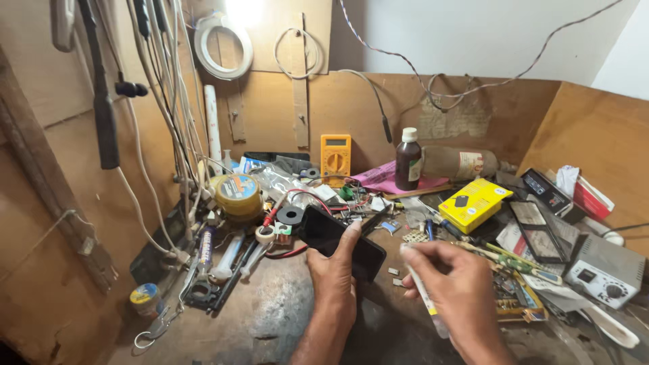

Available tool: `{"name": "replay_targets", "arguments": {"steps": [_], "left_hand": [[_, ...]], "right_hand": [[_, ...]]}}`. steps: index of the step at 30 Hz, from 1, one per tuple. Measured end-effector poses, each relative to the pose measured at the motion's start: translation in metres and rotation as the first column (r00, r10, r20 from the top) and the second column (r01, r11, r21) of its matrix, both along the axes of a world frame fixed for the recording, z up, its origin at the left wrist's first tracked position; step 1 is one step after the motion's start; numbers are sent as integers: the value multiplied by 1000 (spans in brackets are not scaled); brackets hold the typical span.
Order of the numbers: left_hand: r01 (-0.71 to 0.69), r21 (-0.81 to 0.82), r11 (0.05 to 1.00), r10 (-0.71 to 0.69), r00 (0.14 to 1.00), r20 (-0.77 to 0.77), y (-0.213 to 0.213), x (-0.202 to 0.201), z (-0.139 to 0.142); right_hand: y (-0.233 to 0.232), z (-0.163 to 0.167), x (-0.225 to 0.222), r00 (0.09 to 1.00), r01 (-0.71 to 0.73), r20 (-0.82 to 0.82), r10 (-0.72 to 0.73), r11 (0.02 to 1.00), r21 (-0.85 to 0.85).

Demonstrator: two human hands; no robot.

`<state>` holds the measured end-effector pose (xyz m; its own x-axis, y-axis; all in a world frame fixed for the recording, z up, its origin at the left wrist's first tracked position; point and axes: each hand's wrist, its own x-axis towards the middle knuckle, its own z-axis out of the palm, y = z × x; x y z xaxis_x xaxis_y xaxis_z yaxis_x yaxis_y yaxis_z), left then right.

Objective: The person uses a small metal tool to scrape and clean the edges and seams of a black rectangular electronic device. They repeatedly rotate the device and apply the tool along its perimeter, focusing on the corners and side edges.

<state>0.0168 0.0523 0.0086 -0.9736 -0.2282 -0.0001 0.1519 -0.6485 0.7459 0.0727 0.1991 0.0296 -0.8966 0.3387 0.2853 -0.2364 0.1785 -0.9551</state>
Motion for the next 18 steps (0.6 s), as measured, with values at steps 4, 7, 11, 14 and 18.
{"name": "replay_targets", "arguments": {"steps": [4,7,11,14,18], "left_hand": [[153,295,943,-139,988,-66,-4,-10,-2],[270,355,895,-273,961,-43,-9,-13,-8],[298,425,855,-301,952,-62,-12,-15,-10],[286,428,857,-288,956,-62,-13,-14,-9],[317,393,863,-315,946,-70,-13,-12,-6]], "right_hand": [[-3,-11,-2,998,7,-59,-20,978,-209],[-9,-19,-6,988,-23,-151,-10,975,-220],[-21,-22,-5,968,-58,-249,21,988,-144],[-33,-20,0,971,18,-236,-40,995,-95],[-46,-16,6,942,103,-320,-100,995,-7]]}}
